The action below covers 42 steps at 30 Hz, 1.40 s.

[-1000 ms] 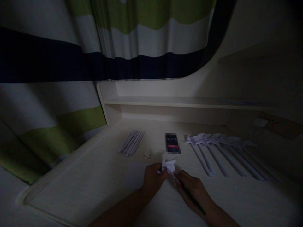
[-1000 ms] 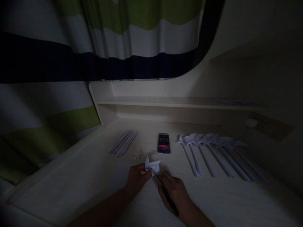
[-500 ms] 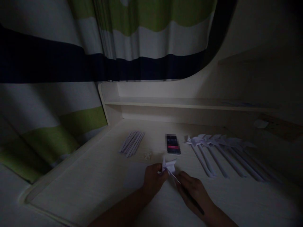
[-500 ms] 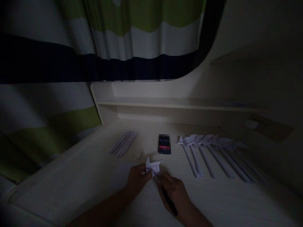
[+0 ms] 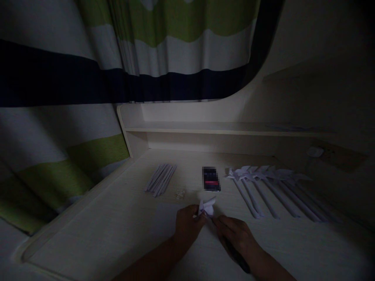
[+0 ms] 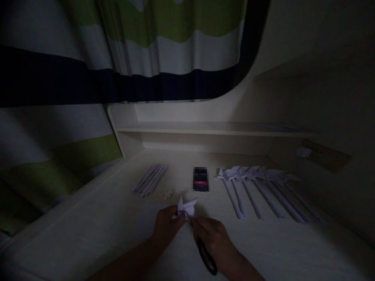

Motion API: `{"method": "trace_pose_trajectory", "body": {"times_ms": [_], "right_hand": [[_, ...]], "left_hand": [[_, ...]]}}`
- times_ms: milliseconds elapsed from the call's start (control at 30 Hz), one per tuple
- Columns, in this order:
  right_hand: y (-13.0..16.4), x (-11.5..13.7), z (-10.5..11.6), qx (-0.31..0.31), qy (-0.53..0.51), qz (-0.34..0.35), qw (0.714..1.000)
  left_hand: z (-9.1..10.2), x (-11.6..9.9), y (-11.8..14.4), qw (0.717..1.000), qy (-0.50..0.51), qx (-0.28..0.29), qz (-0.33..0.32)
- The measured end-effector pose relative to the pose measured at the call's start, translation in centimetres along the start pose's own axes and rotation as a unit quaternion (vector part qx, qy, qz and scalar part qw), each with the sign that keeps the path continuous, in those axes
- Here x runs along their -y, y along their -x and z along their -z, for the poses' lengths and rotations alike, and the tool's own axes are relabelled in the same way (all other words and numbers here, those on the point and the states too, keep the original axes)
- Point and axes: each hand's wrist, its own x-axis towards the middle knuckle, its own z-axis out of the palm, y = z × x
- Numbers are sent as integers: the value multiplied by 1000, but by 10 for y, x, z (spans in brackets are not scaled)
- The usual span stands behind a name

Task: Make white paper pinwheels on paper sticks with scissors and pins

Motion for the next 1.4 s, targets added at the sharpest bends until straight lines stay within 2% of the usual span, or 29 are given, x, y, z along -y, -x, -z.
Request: {"method": "trace_pose_trajectory", "body": {"times_ms": [67, 167, 233, 300, 367, 467, 500, 567, 633, 700, 767, 833, 900, 967, 1033, 1133, 1233, 1267, 1333, 1400], "right_hand": [[-2, 4, -3, -24, -78, -59, 995], [-7, 14, -2, -43, -188, -166, 967], [-10, 21, -2, -65, -223, -235, 944], [-11, 23, -2, -77, -231, -274, 930], [-9, 19, -4, -67, -224, -252, 939], [-2, 4, -8, -26, -164, -110, 980], [0, -1, -8, -35, -125, -59, 990], [3, -10, -5, -15, -63, 17, 998], [4, -15, 2, 26, -24, 44, 998], [4, -15, 8, 71, -1, 51, 996], [3, -14, 10, 85, 2, 60, 995], [3, -13, 5, 56, -12, 66, 996], [3, -10, -2, -1, -33, 45, 998], [2, -4, -9, -48, -70, -13, 996], [0, 5, -12, -63, -135, -90, 985], [-6, 19, -10, -85, -221, -220, 946], [-8, 23, -10, -87, -264, -274, 921], [-7, 21, -11, -84, -259, -263, 926], [-4, 12, -13, -68, -222, -199, 952], [1, 1, -13, -44, -176, -85, 980]], "left_hand": [[1, -4, 2, 1000, 0, -10, 1], [2, -7, 3, 1000, -11, -19, -10], [1, -7, 4, 998, -36, -30, -28], [0, -5, 5, 995, -66, -42, -54], [0, -4, 5, 993, -79, -44, -73], [1, -3, 4, 994, -80, -20, -66], [2, -4, 3, 995, -81, -10, -57], [4, -4, 2, 996, -83, 16, -38], [6, -5, 0, 995, -85, 38, -27], [6, -5, -1, 995, -85, 56, -20], [5, -5, -1, 995, -79, 63, -19], [5, -5, -1, 996, -69, 56, -16], [5, -6, 1, 997, -63, 38, -13], [6, -8, 2, 998, -67, 18, -12], [6, -8, 3, 997, -76, 2, -23], [5, -8, 5, 995, -84, -19, -49], [3, -7, 5, 992, -93, -33, -74], [3, -7, 5, 992, -99, -31, -75], [4, -7, 5, 991, -112, -14, -70], [4, -7, 4, 991, -123, 5, -55]]}}
